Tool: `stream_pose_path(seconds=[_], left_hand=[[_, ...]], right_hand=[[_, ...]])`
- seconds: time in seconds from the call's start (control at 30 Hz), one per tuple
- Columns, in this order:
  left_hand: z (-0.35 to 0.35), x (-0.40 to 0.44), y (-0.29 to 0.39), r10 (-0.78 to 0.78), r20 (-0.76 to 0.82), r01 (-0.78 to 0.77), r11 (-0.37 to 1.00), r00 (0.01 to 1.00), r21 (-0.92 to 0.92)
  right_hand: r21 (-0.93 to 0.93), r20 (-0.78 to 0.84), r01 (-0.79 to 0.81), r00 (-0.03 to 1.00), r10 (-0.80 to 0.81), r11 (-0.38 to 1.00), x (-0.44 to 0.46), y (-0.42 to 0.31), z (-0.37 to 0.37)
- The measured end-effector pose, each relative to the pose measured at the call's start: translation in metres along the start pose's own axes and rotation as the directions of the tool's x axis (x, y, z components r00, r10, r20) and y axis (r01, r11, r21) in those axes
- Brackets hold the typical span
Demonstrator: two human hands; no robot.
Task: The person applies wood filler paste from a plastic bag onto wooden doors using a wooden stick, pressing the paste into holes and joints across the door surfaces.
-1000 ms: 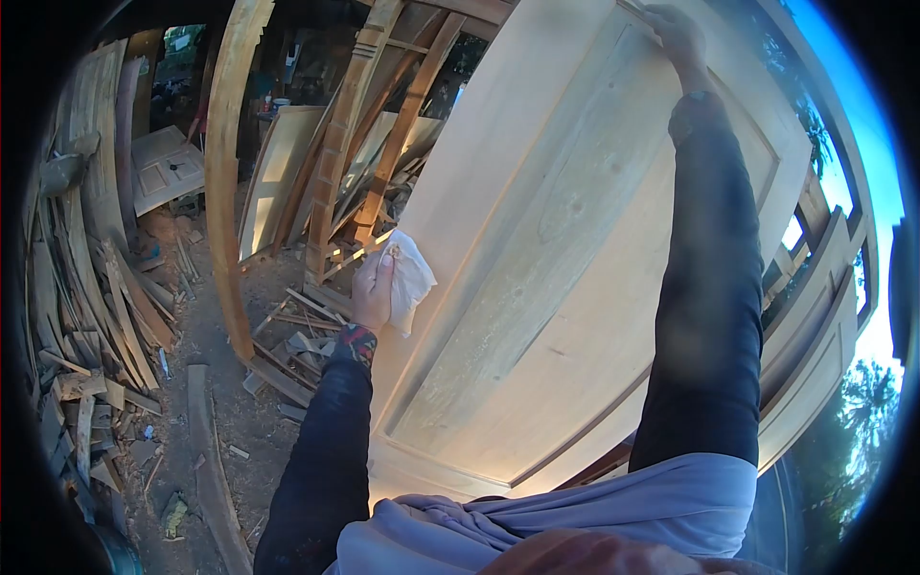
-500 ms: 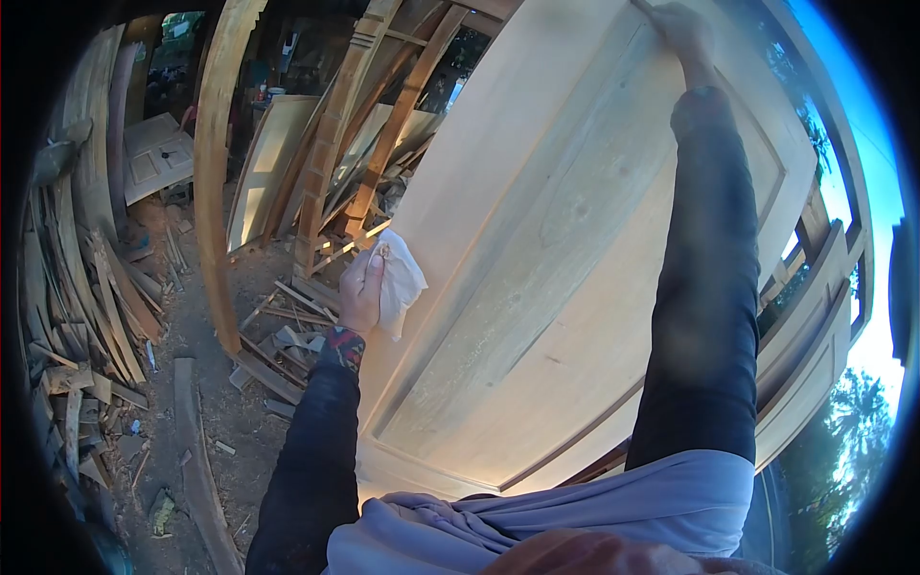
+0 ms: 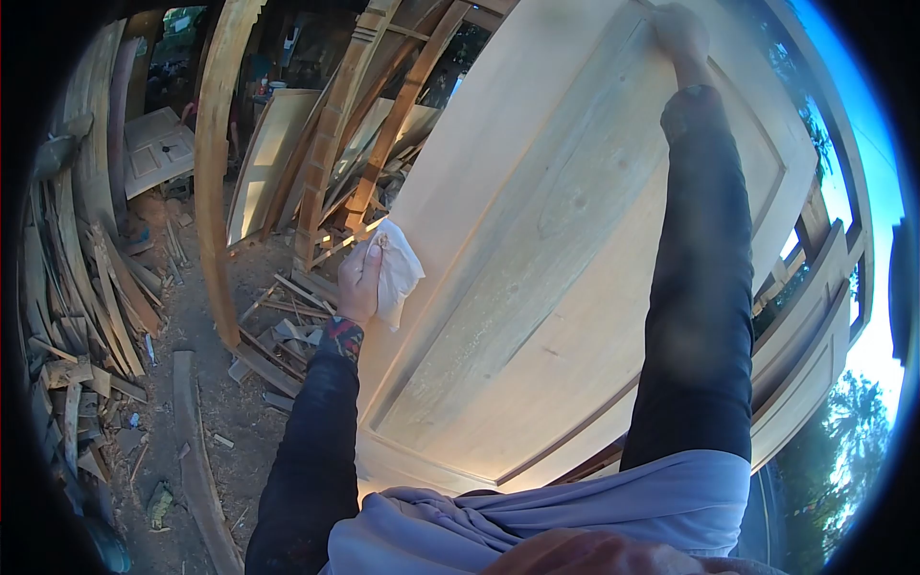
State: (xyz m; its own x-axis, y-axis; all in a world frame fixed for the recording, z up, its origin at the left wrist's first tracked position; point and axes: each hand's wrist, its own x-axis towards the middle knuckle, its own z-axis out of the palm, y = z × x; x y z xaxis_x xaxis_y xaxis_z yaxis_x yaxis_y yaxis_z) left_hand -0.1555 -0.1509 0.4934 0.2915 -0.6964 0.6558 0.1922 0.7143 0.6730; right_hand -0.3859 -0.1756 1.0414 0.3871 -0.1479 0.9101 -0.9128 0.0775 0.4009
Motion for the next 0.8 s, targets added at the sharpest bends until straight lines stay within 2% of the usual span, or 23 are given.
stream_pose_path(seconds=[0.03,0.27,0.33,0.43,0.53,0.63,0.67,0.7,0.73,0.8], left_hand=[[0.002,-0.001,0.0,-0.004,-0.013,0.004,1.0,1.0,-0.022],[-0.006,-0.002,-0.006,-0.102,0.078,0.101,0.995,0.992,0.022],[-0.006,-0.001,-0.004,-0.077,0.062,0.075,0.997,0.995,0.036],[-0.005,-0.002,0.001,-0.058,0.048,0.055,0.996,0.997,0.063],[-0.004,0.0,0.004,-0.031,0.033,0.028,0.996,0.999,0.079],[-0.006,-0.001,-0.001,-0.053,0.051,0.048,0.995,0.997,0.089],[-0.006,-0.001,-0.003,-0.068,0.063,0.062,0.994,0.996,0.093],[-0.006,-0.001,-0.002,-0.067,0.054,0.062,0.994,0.996,0.085],[-0.005,-0.002,0.0,-0.066,0.047,0.063,0.995,0.997,0.078],[-0.004,-0.002,0.003,-0.064,0.037,0.061,0.996,0.997,0.065]], right_hand=[[0.069,-0.052,-0.005,0.999,0.009,0.998,-0.004,-0.008,-0.001],[0.115,-0.109,-0.19,0.973,0.202,0.975,-0.022,-0.058,0.004],[0.101,-0.152,-0.231,0.958,0.245,0.968,-0.023,-0.064,0.013],[0.05,-0.034,-0.368,0.928,0.37,0.928,-0.018,-0.076,0.019],[0.085,-0.125,-0.306,0.941,0.314,0.948,-0.021,-0.071,0.041],[-0.006,-0.06,-0.28,0.958,0.279,0.96,-0.013,-0.066,0.047],[-0.275,0.089,-0.071,0.991,0.099,0.959,-0.012,-0.063,0.045],[-0.486,0.278,0.176,0.96,-0.039,0.856,-0.015,-0.076,0.017],[-0.611,0.481,0.428,0.869,-0.117,0.666,-0.018,-0.083,0.001],[-0.515,0.523,0.441,0.841,-0.139,0.735,0.0,-0.044,0.027]])
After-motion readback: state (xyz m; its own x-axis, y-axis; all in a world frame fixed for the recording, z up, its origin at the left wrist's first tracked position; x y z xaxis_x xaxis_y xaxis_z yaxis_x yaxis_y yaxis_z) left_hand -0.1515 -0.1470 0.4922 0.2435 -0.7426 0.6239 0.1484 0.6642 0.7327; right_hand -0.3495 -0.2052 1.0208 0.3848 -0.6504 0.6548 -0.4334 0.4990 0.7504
